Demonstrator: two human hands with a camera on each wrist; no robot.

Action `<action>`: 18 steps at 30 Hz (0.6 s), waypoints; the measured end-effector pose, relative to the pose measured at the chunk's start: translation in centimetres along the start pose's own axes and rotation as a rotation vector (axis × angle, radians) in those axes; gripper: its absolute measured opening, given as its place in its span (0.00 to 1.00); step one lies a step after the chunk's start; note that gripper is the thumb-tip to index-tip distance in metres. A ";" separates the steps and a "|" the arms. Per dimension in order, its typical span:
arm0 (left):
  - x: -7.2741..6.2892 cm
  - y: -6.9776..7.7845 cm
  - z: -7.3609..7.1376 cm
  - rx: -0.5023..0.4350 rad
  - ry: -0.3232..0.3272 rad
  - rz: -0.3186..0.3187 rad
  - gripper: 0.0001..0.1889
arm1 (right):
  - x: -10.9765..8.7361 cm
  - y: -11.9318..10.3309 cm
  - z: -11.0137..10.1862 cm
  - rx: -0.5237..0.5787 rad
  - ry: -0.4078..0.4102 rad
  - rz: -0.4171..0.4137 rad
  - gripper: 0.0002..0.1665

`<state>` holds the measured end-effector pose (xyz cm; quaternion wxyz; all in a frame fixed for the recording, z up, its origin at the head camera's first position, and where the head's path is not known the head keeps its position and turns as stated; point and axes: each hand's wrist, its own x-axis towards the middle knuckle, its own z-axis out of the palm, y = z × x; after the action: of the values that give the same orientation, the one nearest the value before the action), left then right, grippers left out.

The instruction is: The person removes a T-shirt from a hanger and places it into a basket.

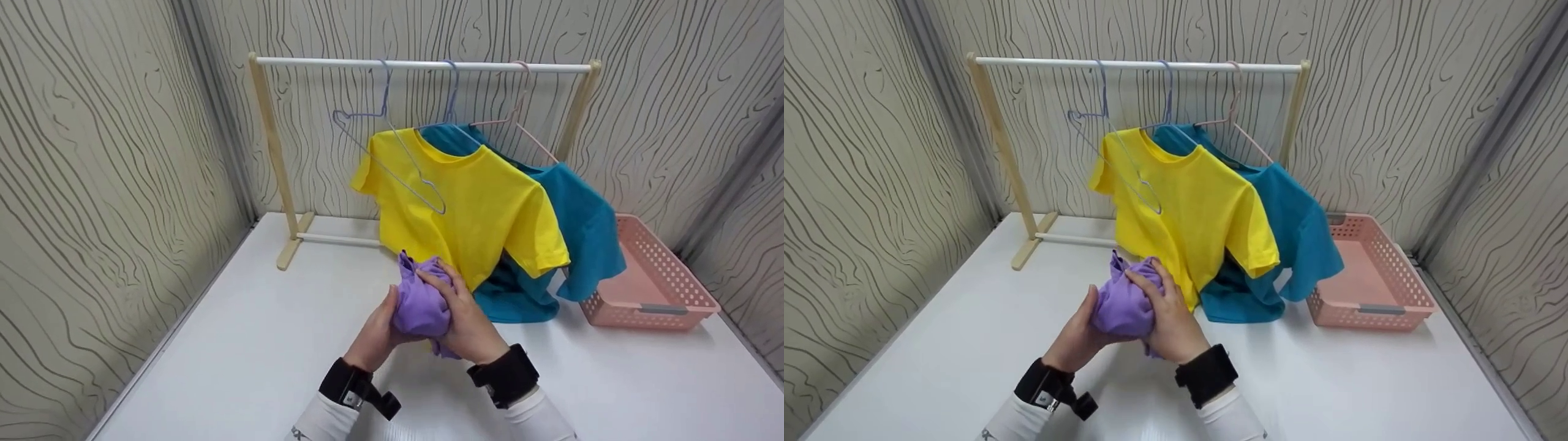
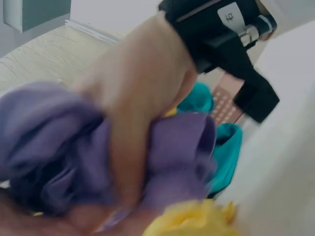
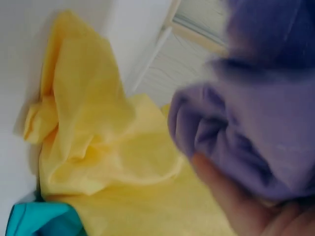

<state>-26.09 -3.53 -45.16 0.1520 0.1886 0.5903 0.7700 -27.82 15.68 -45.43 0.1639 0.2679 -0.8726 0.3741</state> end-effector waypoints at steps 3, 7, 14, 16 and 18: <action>-0.1 0.5 -0.5 0.120 -0.024 0.007 0.40 | 0.1 0.3 -0.8 0.029 0.013 0.001 0.55; -0.2 0.7 -1.2 0.342 -0.037 0.085 0.34 | 0.2 0.6 -2.1 0.089 0.070 0.022 0.48; -0.3 0.5 -2.6 0.879 0.238 0.221 0.35 | 0.0 1.2 -5.2 0.112 0.232 -0.027 0.42; -0.3 0.3 -3.2 0.999 0.326 0.226 0.40 | -0.2 1.4 -6.0 0.115 0.255 -0.052 0.43; -0.3 0.1 -3.8 1.111 0.401 0.240 0.44 | -0.4 1.4 -6.7 0.124 0.273 -0.065 0.45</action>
<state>-27.65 -6.96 -45.96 -0.1714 0.1562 0.8960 0.3785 -27.79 21.60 -41.99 0.2760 0.2523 -0.8084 0.4545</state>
